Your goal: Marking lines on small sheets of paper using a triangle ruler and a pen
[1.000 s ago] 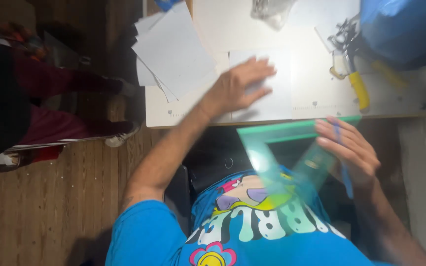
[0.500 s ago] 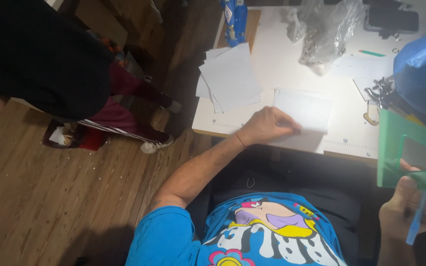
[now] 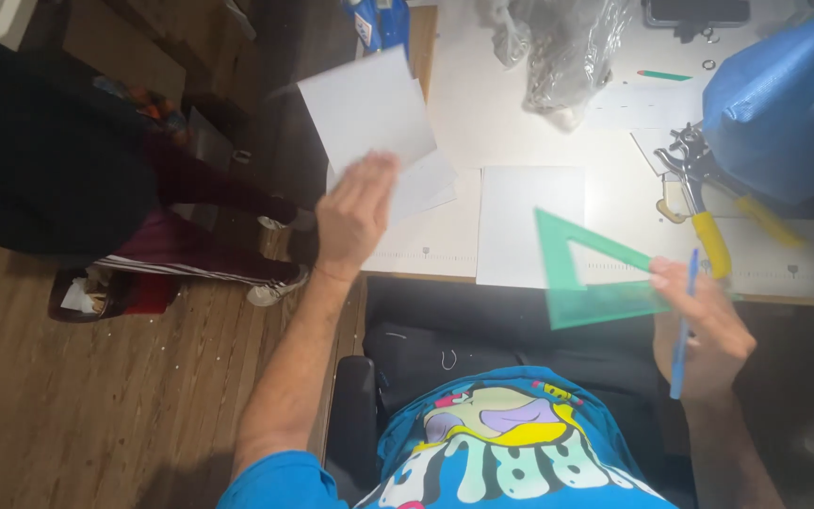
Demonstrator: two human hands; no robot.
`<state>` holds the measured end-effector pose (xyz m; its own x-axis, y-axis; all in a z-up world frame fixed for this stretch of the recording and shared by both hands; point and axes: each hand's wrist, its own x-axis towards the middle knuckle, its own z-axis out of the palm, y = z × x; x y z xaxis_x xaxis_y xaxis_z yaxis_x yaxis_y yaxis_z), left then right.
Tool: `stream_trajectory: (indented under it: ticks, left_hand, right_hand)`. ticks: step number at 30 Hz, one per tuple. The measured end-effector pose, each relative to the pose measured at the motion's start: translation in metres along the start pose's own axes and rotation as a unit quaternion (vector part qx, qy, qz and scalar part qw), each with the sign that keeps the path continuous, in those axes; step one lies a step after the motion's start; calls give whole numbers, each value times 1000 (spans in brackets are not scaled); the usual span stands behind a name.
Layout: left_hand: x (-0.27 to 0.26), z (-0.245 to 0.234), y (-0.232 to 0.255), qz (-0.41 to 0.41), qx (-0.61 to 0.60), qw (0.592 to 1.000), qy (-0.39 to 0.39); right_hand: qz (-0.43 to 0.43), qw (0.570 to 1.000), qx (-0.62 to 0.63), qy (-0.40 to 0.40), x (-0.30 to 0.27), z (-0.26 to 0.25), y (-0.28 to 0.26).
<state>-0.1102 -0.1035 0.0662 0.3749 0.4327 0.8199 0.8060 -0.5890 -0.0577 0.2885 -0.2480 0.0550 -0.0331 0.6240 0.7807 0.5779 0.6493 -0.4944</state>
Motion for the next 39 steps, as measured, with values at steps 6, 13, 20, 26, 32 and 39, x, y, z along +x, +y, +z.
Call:
stream_trajectory:
  ticks: [6, 13, 20, 26, 32, 39]
  left_hand:
    - [-34, 18, 66, -90, -94, 981, -142]
    - [-44, 22, 101, -25, -182, 962, -203]
    - [-36, 19, 85, -80, -234, 953, -173]
    - [-33, 35, 91, 39, -237, 930, -280]
    - [-38, 44, 123, 31, -279, 932, -229]
    - [-23, 50, 90, -12, -212, 934, -287]
  right_hand:
    - [-29, 1000, -4, 8, -4, 9, 21]
    - [-105, 991, -47, -72, 6, 18, 38]
    - [-40, 990, -65, 115, -22, 28, 51]
    - [-148, 978, -148, -2, -5, -20, 27]
    - [-150, 957, -188, -160, -25, -48, 27]
    - [-147, 944, -199, -218, -40, -34, 20]
